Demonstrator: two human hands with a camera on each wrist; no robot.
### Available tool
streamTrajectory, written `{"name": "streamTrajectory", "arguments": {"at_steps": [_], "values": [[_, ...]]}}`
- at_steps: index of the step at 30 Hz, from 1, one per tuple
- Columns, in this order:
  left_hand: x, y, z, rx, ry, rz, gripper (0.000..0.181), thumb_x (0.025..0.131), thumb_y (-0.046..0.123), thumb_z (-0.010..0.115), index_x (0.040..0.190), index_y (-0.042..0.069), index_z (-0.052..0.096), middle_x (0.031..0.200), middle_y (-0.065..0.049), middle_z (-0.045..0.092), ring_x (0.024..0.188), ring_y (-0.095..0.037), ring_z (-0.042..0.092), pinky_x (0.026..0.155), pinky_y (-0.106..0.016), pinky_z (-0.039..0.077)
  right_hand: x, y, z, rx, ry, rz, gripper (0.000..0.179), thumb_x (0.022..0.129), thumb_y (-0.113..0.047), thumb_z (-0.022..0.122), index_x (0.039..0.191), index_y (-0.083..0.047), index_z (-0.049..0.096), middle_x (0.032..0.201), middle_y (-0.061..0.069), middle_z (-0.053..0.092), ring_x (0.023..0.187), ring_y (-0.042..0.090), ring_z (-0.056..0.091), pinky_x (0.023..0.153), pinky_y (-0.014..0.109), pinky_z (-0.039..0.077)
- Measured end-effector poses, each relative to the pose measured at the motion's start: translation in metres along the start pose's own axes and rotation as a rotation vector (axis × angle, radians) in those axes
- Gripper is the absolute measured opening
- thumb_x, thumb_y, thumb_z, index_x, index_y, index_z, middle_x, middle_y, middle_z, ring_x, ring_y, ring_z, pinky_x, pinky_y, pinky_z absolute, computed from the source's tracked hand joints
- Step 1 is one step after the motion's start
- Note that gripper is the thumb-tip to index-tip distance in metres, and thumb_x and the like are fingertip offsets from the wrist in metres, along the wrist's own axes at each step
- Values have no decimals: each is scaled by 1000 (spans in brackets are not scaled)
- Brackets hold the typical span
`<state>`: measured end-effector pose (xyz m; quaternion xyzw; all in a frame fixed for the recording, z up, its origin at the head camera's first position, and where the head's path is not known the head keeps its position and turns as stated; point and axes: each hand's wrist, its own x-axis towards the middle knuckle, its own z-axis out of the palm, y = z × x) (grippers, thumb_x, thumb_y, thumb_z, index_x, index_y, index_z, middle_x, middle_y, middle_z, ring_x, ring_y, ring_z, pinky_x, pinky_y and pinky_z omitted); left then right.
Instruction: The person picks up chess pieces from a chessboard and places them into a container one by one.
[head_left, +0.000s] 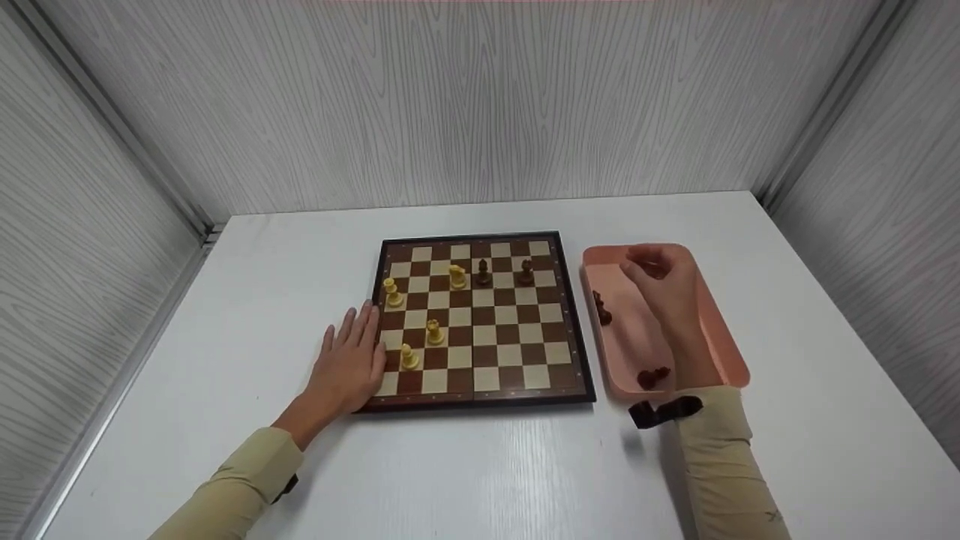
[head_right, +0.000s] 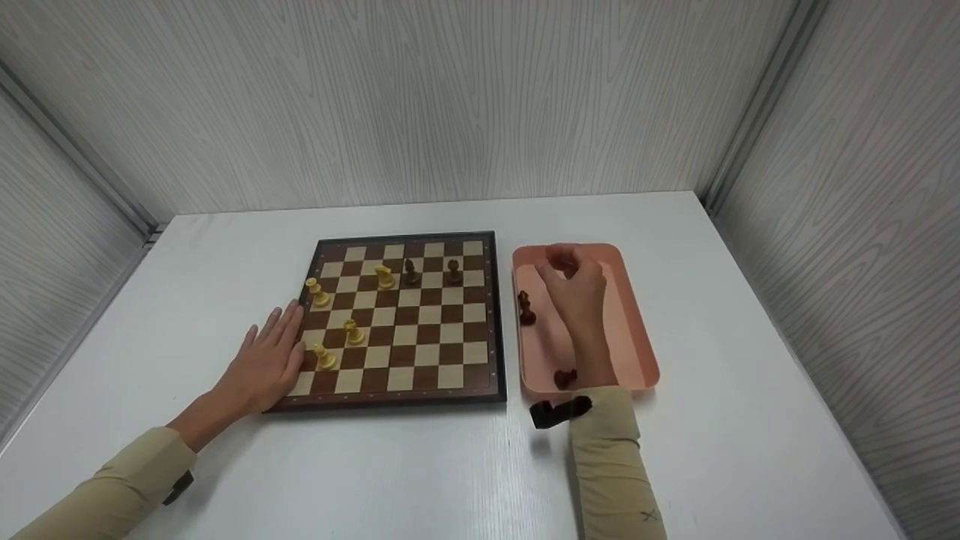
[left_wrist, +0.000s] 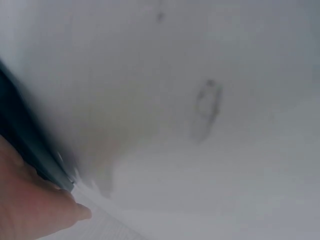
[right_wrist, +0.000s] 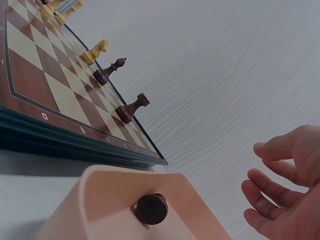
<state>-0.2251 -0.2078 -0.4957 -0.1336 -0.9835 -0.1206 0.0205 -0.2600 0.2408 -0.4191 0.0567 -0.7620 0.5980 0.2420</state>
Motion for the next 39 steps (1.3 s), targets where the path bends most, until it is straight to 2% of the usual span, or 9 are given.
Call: {"name": "streamTrajectory", "arguments": {"at_steps": [5, 7, 10, 14, 17, 20, 27, 32, 39], "values": [[-3, -2, -1, 12, 1, -6, 62, 111, 30, 28, 163, -2, 13, 170, -19, 10, 156, -40, 10, 121, -63, 10, 1, 17, 8, -5, -64, 63, 31, 95, -1, 71, 122, 13, 65, 119, 29, 65, 111, 36, 63, 87, 20, 51], [-3, -2, 0, 15, -5, -8, 62, 111, 30, 28, 163, -2, 13, 170, -19, 10, 156, -40, 10, 121, -63, 10, 0, 19, 13, -22, -91, 100, 33, 96, -5, 72, 124, 10, 65, 121, 26, 66, 113, 33, 64, 90, 23, 51], [-3, -2, 1, 12, -13, -8, 63, 111, 31, 29, 163, -2, 13, 170, -18, 10, 156, -40, 9, 121, -63, 10, -3, 16, 22, -47, -118, 113, 35, 96, -8, 73, 126, 8, 65, 122, 24, 67, 114, 33, 64, 97, 34, 50], [-2, -2, 2, 10, 2, -6, 63, 112, 31, 29, 163, -1, 13, 170, -18, 11, 156, -40, 10, 121, -63, 10, -6, 3, 38, -40, -156, 89, 37, 96, -5, 71, 128, 10, 62, 124, 29, 64, 117, 42, 61, 104, 53, 45], [-1, -2, 3, 7, 15, -1, 63, 111, 31, 30, 163, -2, 14, 170, -18, 11, 156, -41, 11, 121, -63, 11, -10, -12, 46, -19, -174, 82, 37, 95, 1, 69, 128, 13, 60, 125, 35, 62, 119, 50, 59, 106, 59, 42], [-2, -2, 4, 2, 9, -1, 63, 111, 30, 29, 163, -2, 13, 170, -19, 11, 156, -41, 10, 121, -64, 10, -14, -23, 50, -25, -181, 85, 35, 94, 4, 68, 126, 15, 60, 123, 36, 62, 119, 51, 58, 106, 60, 43], [-3, -3, 1, -3, 13, -10, 63, 111, 30, 30, 163, -1, 13, 170, -19, 12, 155, -42, 10, 121, -64, 10, -1, 17, 63, -48, -197, 84, 35, 94, -6, 73, 125, 5, 64, 124, 26, 65, 117, 37, 63, 107, 51, 46], [1, 0, 0, 8, 10, -5, 63, 111, 32, 29, 163, -1, 14, 170, -19, 11, 156, -41, 10, 121, -63, 10, 1, 16, 71, -57, -219, 91, 37, 94, -5, 73, 127, 7, 62, 125, 26, 65, 119, 38, 62, 108, 53, 44], [1, 0, 1, -2, 11, -10, 63, 111, 31, 28, 163, -1, 14, 170, -19, 11, 156, -42, 9, 121, -64, 9, 4, 19, 85, -80, -243, 72, 36, 94, -3, 73, 127, 6, 62, 125, 23, 65, 119, 37, 63, 104, 49, 48]]}}
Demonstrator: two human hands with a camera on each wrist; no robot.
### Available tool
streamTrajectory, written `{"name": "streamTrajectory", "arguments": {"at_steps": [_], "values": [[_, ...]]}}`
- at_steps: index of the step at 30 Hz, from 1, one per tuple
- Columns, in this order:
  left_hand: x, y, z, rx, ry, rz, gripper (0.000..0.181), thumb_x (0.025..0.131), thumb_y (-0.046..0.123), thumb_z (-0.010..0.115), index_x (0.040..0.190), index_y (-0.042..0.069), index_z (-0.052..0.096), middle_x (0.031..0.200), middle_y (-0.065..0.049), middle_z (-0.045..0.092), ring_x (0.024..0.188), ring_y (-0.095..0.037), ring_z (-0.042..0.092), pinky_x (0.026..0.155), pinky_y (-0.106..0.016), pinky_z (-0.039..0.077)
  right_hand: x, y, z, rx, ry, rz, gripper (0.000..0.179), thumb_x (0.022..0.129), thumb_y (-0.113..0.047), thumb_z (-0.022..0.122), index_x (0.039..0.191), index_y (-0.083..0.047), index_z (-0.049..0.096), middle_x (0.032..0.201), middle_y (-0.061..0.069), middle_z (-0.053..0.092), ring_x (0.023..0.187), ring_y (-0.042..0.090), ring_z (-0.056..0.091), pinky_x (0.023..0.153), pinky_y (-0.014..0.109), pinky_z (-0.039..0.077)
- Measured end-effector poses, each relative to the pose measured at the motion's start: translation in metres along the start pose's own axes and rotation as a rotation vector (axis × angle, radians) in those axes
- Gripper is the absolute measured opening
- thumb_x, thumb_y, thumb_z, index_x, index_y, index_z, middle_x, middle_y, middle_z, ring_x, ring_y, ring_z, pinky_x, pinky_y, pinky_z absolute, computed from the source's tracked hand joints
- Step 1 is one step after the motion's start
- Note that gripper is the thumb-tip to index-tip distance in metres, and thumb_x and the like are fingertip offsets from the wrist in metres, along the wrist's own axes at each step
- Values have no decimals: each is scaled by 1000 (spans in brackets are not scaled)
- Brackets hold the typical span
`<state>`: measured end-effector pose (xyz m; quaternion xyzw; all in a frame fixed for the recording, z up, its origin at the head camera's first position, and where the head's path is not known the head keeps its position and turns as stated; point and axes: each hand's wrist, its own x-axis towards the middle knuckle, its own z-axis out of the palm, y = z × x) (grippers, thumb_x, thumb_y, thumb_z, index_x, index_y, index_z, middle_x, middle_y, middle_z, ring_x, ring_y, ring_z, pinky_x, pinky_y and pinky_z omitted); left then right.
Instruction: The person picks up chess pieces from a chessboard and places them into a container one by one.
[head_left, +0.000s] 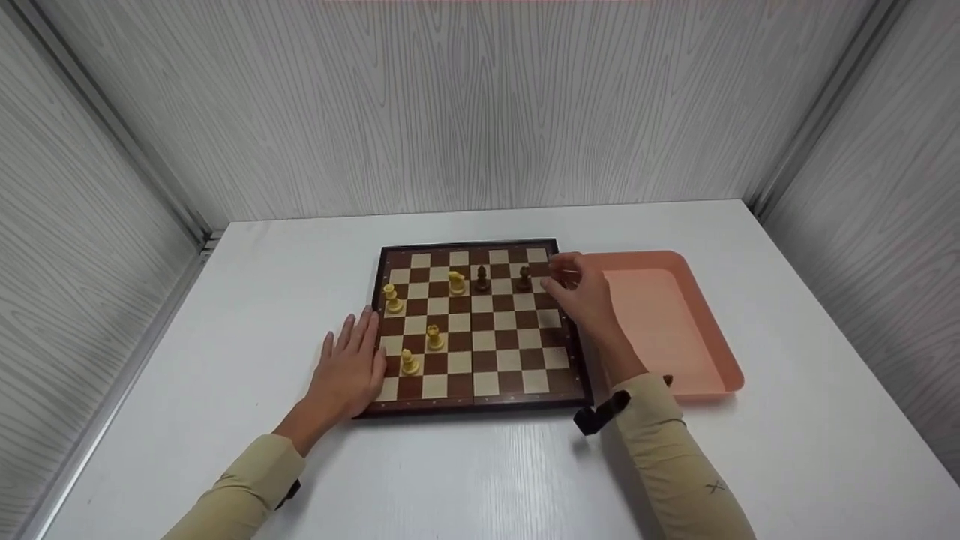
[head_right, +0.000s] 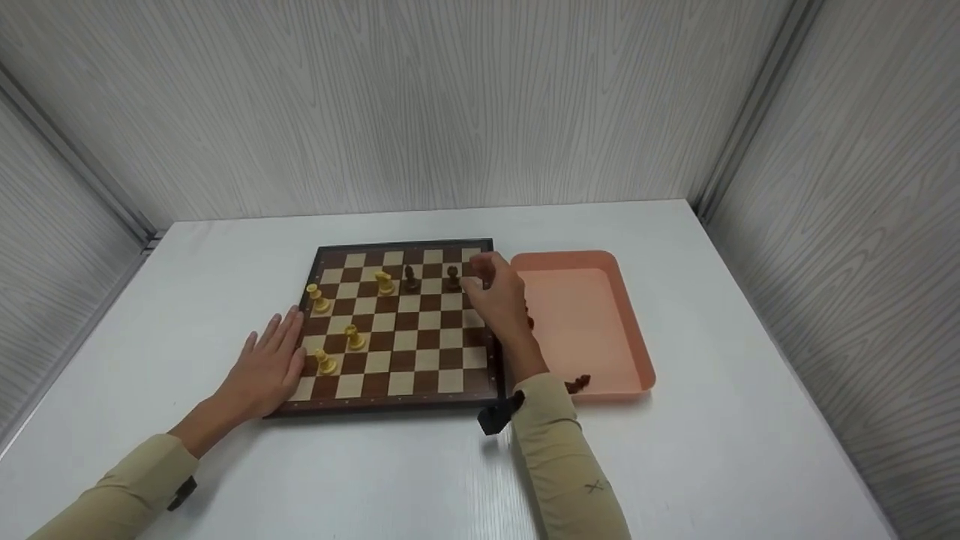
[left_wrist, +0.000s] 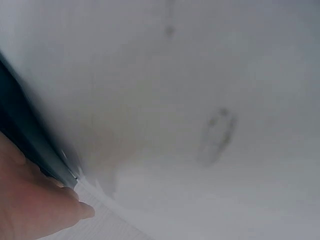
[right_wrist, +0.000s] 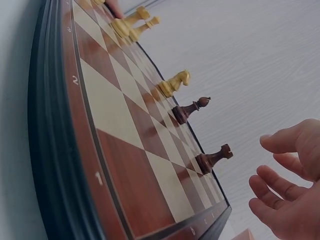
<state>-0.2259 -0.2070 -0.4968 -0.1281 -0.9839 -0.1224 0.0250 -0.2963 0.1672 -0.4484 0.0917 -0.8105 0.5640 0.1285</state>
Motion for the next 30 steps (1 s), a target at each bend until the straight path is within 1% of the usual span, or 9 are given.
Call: {"name": "streamTrajectory", "arguments": {"at_steps": [4, 8, 12, 16, 19, 22, 25, 28, 30], "values": [[0, -2, 0, -8, -1, -6, 63, 111, 32, 29, 163, -1, 13, 170, -18, 11, 156, -41, 9, 121, -64, 9, 3, 3, 9, -13, -15, 2, 34, 94, -3, 72, 126, 6, 63, 121, 24, 65, 115, 37, 63, 101, 49, 50], [0, -3, 0, 2, -1, -8, 64, 111, 32, 30, 163, -1, 12, 170, -18, 10, 156, -41, 9, 121, -65, 10, 5, 6, 17, -47, -29, 29, 34, 95, -4, 70, 127, 5, 63, 121, 24, 65, 112, 36, 63, 98, 49, 50], [0, -2, 0, 7, 1, -2, 64, 111, 31, 31, 163, -1, 13, 170, -19, 11, 156, -41, 10, 121, -64, 11, 5, 9, 24, -63, -32, 60, 36, 95, -6, 71, 129, 3, 62, 123, 23, 65, 115, 35, 63, 97, 48, 51], [0, -1, 1, 3, 6, 8, 64, 111, 30, 32, 163, -2, 14, 170, -19, 12, 155, -42, 11, 121, -65, 12, 6, 9, 29, -56, -30, 79, 36, 96, -8, 72, 129, 0, 62, 126, 20, 65, 120, 34, 62, 100, 44, 51], [0, -2, 1, 1, 14, 8, 64, 111, 30, 33, 163, -2, 14, 170, -19, 12, 155, -42, 12, 121, -65, 12, 9, 7, 32, -91, -23, 96, 34, 96, -13, 73, 128, -5, 62, 124, 16, 66, 121, 30, 62, 101, 43, 50], [1, -1, 0, -6, 22, 8, 63, 111, 30, 33, 163, -1, 15, 170, -18, 12, 155, -41, 11, 121, -64, 12, 11, 5, 35, -153, -9, 110, 33, 96, -18, 73, 126, -10, 62, 122, 11, 68, 118, 27, 63, 98, 44, 51], [1, -1, 0, -6, 12, 5, 63, 111, 30, 32, 163, -1, 14, 170, -18, 11, 156, -41, 10, 121, -64, 11, 13, 6, 38, -169, -5, 117, 32, 97, -16, 73, 126, -8, 61, 122, 13, 67, 118, 28, 63, 98, 46, 51], [1, 0, 1, -1, -6, -2, 64, 111, 31, 30, 163, -1, 12, 170, -18, 10, 156, -40, 8, 121, -63, 10, 15, 8, 40, -152, -9, 130, 34, 97, -13, 71, 127, -4, 60, 124, 16, 67, 120, 30, 63, 98, 46, 51], [1, 0, 0, -3, -4, -2, 63, 111, 31, 30, 163, -1, 12, 170, -18, 10, 156, -40, 8, 121, -64, 9, 16, 7, 40, -143, -6, 140, 34, 97, -13, 71, 127, -2, 61, 124, 16, 66, 119, 30, 63, 97, 45, 51]]}}
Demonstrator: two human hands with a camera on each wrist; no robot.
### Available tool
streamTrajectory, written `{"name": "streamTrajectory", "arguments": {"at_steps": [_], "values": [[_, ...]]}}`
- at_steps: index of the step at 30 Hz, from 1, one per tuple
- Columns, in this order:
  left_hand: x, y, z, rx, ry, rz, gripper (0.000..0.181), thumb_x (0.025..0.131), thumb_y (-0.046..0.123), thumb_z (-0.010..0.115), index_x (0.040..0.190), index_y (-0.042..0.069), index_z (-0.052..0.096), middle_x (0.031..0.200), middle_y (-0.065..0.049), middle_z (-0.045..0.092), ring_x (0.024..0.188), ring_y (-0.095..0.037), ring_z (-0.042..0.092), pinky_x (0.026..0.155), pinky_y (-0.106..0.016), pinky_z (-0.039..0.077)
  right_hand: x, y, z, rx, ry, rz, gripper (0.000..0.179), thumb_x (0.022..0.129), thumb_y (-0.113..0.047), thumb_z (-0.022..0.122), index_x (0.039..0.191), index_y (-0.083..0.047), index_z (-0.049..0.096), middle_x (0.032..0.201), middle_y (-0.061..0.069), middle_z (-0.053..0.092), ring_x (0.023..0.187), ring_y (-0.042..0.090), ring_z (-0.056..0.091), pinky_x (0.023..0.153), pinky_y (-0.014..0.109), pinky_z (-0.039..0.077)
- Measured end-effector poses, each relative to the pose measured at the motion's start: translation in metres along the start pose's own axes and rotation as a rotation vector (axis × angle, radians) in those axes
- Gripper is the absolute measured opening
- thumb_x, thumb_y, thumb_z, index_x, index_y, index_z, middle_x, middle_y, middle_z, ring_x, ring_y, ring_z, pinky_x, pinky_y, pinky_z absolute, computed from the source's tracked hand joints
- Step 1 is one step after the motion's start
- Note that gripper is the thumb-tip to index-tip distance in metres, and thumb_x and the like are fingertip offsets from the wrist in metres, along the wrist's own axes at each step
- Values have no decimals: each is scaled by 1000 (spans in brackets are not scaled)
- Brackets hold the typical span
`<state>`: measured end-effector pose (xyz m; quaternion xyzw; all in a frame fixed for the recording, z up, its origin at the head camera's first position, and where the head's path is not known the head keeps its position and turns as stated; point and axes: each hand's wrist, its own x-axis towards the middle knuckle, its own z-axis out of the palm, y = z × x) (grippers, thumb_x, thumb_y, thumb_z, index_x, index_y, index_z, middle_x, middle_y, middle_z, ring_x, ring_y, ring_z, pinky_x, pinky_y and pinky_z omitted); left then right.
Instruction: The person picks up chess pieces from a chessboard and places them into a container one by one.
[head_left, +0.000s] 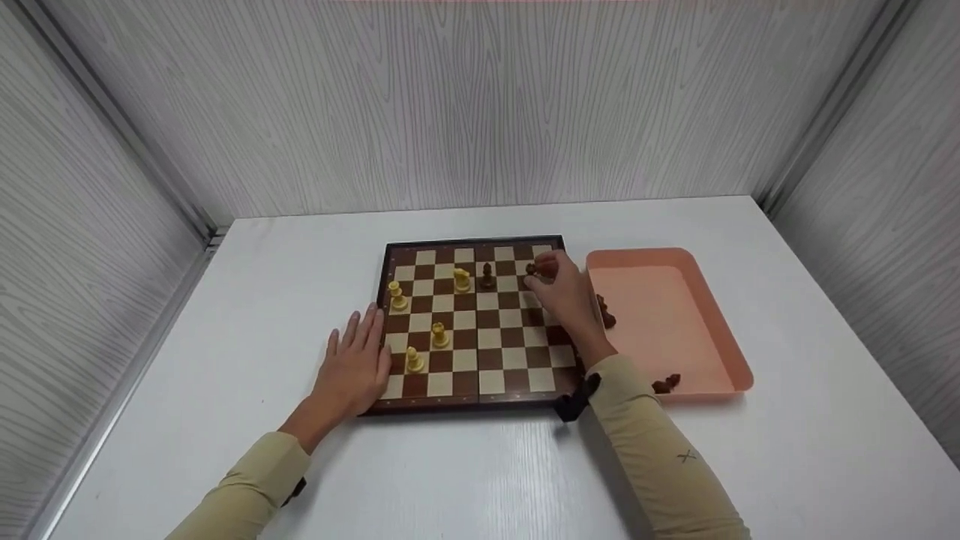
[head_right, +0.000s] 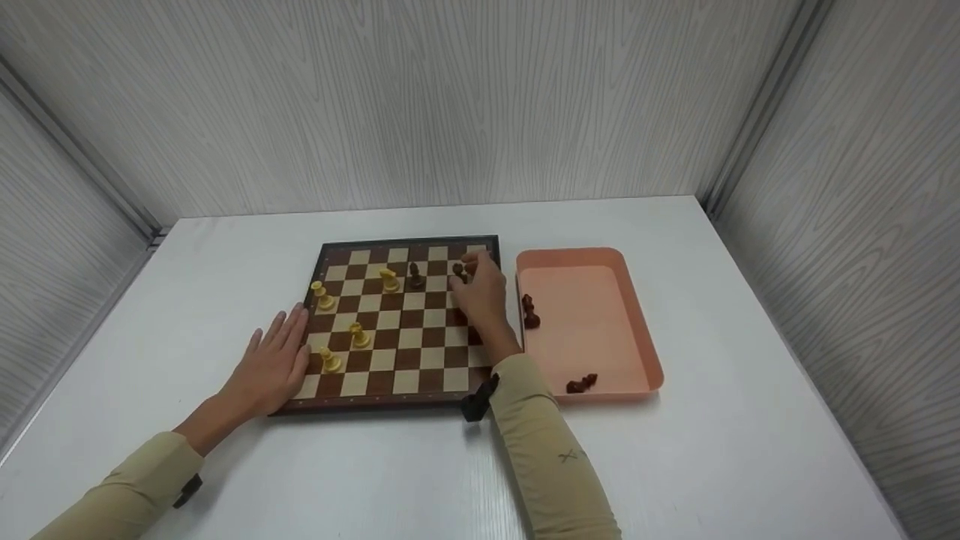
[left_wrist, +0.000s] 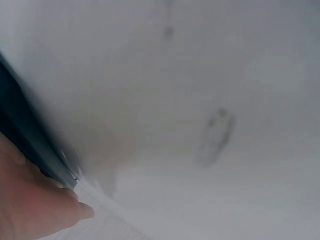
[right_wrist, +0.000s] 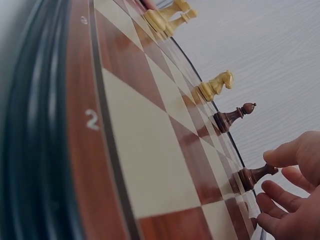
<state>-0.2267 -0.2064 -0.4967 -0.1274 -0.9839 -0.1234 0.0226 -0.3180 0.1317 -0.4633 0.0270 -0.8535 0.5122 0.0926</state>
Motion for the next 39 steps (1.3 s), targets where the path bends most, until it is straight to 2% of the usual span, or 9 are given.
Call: {"name": "streamTrajectory", "arguments": {"at_steps": [7, 18, 30, 39], "values": [[2, 0, 2, -9, 8, 3, 64, 111, 31, 31, 163, 0, 13, 170, -17, 11, 156, -40, 9, 121, -63, 10, 3, -1, 1, 15, 39, -2, 27, 95, -10, 71, 119, 1, 66, 115, 16, 69, 107, 29, 64, 94, 43, 51], [1, 0, 2, -11, 8, -5, 64, 111, 31, 31, 163, -1, 12, 170, -18, 10, 156, -40, 8, 121, -63, 9, 9, 1, 7, -42, 64, 2, 21, 95, -9, 71, 114, -1, 68, 113, 16, 70, 107, 29, 65, 94, 43, 51], [-1, -1, 1, -8, 3, -4, 64, 111, 31, 30, 163, -1, 13, 170, -18, 10, 156, -40, 8, 122, -62, 9, 8, 5, 9, -44, 79, -35, 19, 95, -9, 72, 112, 0, 71, 112, 16, 71, 106, 28, 66, 94, 43, 52], [-1, 0, 0, -11, 3, -2, 63, 111, 31, 30, 163, -2, 14, 170, -18, 11, 156, -40, 10, 121, -63, 10, 5, 6, 8, -10, 70, -101, 17, 95, -7, 72, 111, 1, 72, 107, 16, 72, 101, 28, 67, 90, 42, 53]]}}
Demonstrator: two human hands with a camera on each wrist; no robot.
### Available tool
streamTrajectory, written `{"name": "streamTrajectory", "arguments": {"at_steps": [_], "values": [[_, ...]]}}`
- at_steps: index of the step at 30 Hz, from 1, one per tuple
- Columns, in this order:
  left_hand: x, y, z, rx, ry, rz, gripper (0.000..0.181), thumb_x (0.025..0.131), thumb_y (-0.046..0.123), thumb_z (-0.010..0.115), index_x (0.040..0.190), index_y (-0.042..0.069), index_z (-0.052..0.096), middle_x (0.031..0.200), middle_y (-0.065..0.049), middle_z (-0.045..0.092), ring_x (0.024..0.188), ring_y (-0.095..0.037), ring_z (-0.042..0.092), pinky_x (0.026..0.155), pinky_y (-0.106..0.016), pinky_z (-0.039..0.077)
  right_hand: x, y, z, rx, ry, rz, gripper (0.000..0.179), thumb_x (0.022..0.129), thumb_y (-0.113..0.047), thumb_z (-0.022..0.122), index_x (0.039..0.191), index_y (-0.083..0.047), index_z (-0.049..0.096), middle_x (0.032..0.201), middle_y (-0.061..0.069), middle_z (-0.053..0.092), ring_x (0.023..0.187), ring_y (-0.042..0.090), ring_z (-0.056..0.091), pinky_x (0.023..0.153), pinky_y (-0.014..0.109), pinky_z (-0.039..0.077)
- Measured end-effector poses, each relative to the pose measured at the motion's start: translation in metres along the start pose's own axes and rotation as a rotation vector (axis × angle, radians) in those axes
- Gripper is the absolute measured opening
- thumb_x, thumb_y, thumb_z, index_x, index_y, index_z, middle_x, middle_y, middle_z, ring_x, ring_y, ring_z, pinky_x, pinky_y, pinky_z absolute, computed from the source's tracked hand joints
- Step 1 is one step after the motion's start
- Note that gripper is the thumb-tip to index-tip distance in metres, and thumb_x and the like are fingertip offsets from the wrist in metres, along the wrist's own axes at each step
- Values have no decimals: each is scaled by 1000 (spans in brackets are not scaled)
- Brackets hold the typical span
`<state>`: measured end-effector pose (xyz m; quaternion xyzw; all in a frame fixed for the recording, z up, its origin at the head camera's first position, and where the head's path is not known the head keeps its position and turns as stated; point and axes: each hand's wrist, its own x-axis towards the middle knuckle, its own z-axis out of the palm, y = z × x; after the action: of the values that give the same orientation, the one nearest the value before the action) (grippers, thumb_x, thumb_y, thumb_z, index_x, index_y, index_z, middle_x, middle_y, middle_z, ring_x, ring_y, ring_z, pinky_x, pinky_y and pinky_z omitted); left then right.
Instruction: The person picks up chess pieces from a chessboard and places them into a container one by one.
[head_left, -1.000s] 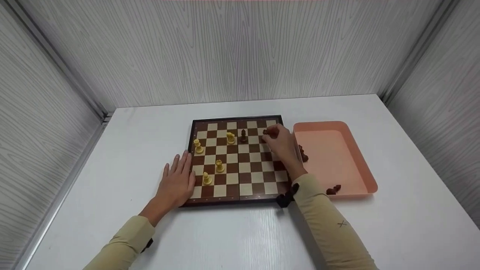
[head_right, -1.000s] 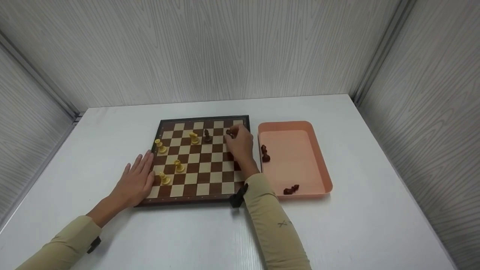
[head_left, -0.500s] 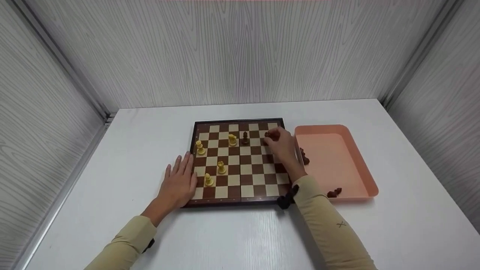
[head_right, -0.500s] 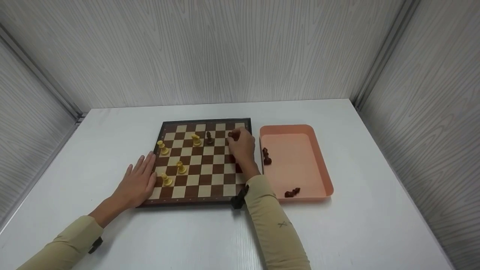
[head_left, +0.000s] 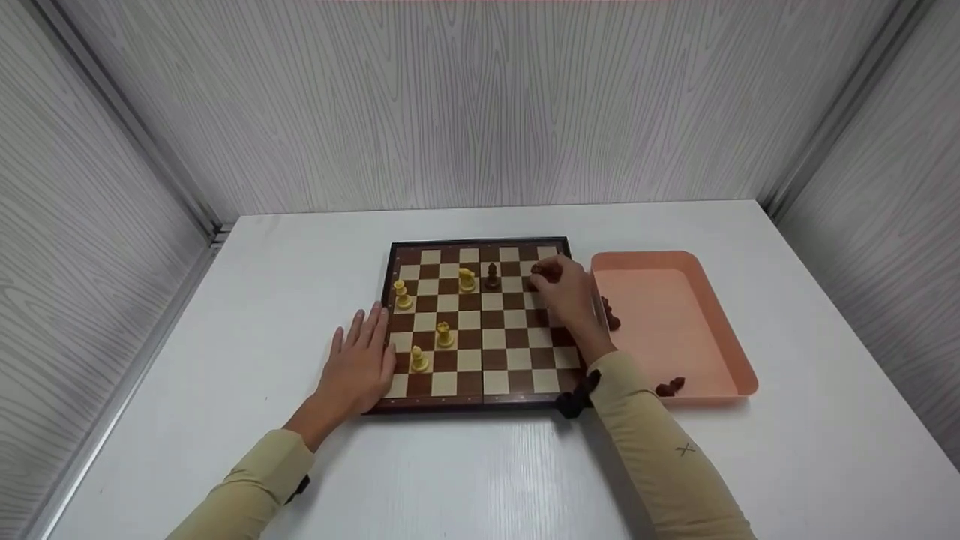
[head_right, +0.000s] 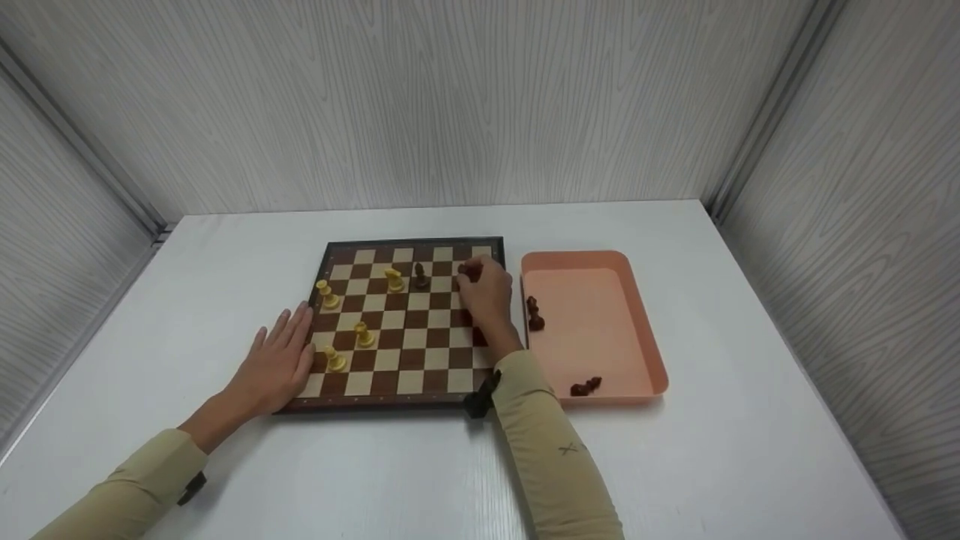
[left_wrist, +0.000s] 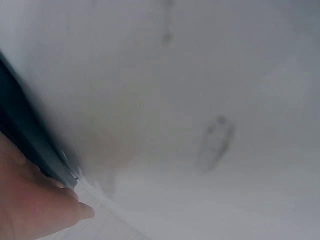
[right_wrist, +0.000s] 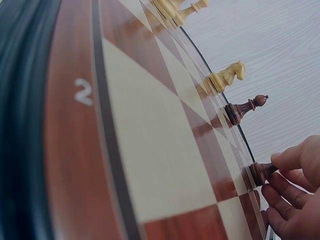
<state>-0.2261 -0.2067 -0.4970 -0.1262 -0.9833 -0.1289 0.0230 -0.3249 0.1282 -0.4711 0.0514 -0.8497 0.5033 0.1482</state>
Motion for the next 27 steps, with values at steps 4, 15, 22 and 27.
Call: {"name": "streamTrajectory", "arguments": {"at_steps": [4, 15, 22, 27], "values": [[0, 0, 0, 7, 1, 0, 63, 111, 31, 30, 163, -1, 14, 170, -18, 11, 156, -40, 9, 121, -63, 10, 1, 0, 0, -2, -2, 6, 18, 95, -8, 72, 111, 0, 72, 107, 15, 72, 100, 28, 67, 89, 42, 52], [0, 1, 2, 13, 5, -5, 63, 111, 31, 31, 163, -2, 15, 170, -19, 11, 156, -41, 10, 121, -64, 10, 1, -1, -2, 0, 11, 44, 20, 97, -12, 72, 114, -1, 71, 107, 14, 71, 97, 27, 66, 86, 41, 53], [-1, 1, 3, 11, -4, -9, 64, 111, 32, 31, 163, -1, 14, 170, -18, 11, 156, -40, 10, 122, -62, 10, -4, -1, -7, -28, -2, 47, 19, 96, -16, 73, 112, -6, 73, 104, 10, 72, 93, 23, 66, 83, 40, 52], [-1, 1, 2, 12, 22, 7, 63, 111, 30, 32, 162, -2, 16, 170, -19, 14, 155, -41, 11, 121, -63, 12, -4, -1, -14, 2, -9, 38, 21, 96, -16, 73, 114, -5, 73, 107, 12, 72, 96, 26, 66, 85, 41, 52]]}}
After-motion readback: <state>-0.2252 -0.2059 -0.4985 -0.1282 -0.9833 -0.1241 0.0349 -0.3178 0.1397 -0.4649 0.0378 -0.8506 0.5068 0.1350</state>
